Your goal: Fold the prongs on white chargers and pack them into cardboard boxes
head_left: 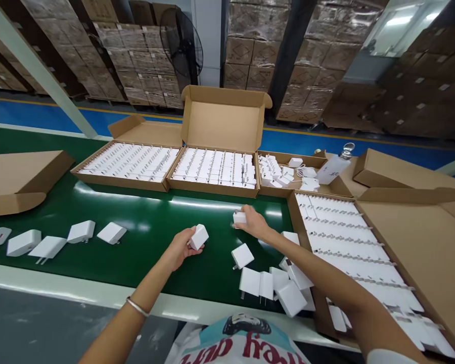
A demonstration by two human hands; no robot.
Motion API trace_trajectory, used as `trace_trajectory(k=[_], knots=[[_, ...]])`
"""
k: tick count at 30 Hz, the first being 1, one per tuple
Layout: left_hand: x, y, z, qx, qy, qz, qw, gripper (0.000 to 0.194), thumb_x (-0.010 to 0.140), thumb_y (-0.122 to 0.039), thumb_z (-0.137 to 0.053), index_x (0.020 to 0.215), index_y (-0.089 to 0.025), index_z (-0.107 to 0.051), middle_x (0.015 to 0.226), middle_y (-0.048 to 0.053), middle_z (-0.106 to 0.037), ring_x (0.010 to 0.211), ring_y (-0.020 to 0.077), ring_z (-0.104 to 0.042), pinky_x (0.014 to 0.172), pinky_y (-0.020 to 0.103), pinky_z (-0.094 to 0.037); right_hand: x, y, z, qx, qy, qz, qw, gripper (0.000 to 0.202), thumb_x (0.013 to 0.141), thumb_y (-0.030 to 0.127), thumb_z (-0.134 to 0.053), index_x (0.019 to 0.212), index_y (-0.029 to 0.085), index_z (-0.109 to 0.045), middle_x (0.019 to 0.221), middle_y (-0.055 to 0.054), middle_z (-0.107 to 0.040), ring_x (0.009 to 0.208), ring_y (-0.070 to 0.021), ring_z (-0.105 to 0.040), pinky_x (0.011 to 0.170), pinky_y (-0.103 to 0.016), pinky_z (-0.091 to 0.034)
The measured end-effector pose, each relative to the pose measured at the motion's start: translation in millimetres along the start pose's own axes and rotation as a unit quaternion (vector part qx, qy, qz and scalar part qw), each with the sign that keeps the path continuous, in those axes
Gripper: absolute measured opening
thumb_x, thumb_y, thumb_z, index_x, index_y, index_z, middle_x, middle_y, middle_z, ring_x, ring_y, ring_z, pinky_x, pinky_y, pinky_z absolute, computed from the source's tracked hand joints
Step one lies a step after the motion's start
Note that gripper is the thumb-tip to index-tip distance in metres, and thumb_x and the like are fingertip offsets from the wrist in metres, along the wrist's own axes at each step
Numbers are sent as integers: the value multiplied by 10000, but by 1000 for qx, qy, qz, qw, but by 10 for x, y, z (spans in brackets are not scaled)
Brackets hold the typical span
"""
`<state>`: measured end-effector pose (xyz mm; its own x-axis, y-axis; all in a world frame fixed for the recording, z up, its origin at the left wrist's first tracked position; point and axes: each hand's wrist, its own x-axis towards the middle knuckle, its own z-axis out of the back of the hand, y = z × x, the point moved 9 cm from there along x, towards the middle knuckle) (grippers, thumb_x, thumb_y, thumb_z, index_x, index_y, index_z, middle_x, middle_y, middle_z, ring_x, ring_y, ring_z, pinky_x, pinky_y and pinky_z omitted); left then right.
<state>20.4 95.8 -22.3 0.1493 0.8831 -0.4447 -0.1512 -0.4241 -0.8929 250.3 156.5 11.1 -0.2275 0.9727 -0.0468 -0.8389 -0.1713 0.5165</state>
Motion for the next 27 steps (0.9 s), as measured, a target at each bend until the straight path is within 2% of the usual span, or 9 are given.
trace_trajectory(k=[6,10,14,16,17,19,22,24,27], knots=[[87,-221,-33,198,-49,-48,978,408,737,-315,-509,1086,-119,-429,732,68,-614,551,172,-601,487,267,-480,-65,94,-174,36,-1,-6,999,281,813,289,-437,1048,139,-400,991,-109,-447,814,-184,-495,691,-300,-402],[32,-345,-231,254,-124,-84,955,410,717,-334,-539,1070,-133,-480,740,75,-626,675,215,-622,600,287,-466,-134,290,-324,68,20,21,997,287,754,273,-499,988,130,-414,943,-102,-481,833,-207,-505,716,-330,-412],[-56,-376,-385,266,-72,-139,951,467,723,-409,-549,1115,-166,-474,848,65,-644,757,196,-616,666,271,-464,-205,416,-497,144,122,59,980,483,674,276,-584,1091,138,-382,920,-62,-511,719,-158,-534,675,-296,-435],[-194,-423,-128,300,-87,-181,932,485,767,-424,-493,1164,-150,-440,980,95,-614,840,192,-596,723,280,-460,-244,362,-453,129,136,37,982,629,664,307,-604,1196,130,-319,981,-86,-494,754,-164,-537,698,-308,-434],[-284,-451,140,331,-138,-191,914,498,775,-433,-479,1172,-137,-433,1057,119,-577,912,205,-569,769,296,-448,-275,334,-415,111,137,21,984,705,659,341,-615,1244,136,-279,1021,-103,-476,802,-182,-535,716,-322,-430],[-489,-532,772,422,-279,-202,839,536,773,-446,-476,1180,-101,-426,1164,167,-487,1082,267,-457,896,366,-369,-343,315,-326,66,127,-10,990,826,649,438,-624,1311,171,-209,1103,-135,-429,911,-237,-508,741,-364,-419],[-569,-422,1564,538,-396,-74,741,620,715,-551,-493,1148,-109,-468,1132,212,-452,1036,394,-437,809,491,-378,-373,433,-255,6,89,-20,996,883,625,557,-610,1338,232,-203,1156,-158,-394,989,-319,-461,741,-443,-404],[-492,-274,1746,570,-374,-18,731,622,697,-592,-480,1123,-138,-494,1059,189,-479,972,397,-468,741,475,-409,-305,532,-244,6,53,-8,999,818,613,541,-629,1303,238,-309,1156,-159,-406,991,-329,-457,727,-459,-412],[-408,-116,1694,597,-340,-12,727,590,725,-515,-483,1185,-149,-437,1135,193,-421,966,374,-477,717,441,-427,-140,521,-282,170,49,-2,984,556,648,451,-591,1094,122,-537,1039,-118,-511,920,-223,-510,689,-321,-472]])
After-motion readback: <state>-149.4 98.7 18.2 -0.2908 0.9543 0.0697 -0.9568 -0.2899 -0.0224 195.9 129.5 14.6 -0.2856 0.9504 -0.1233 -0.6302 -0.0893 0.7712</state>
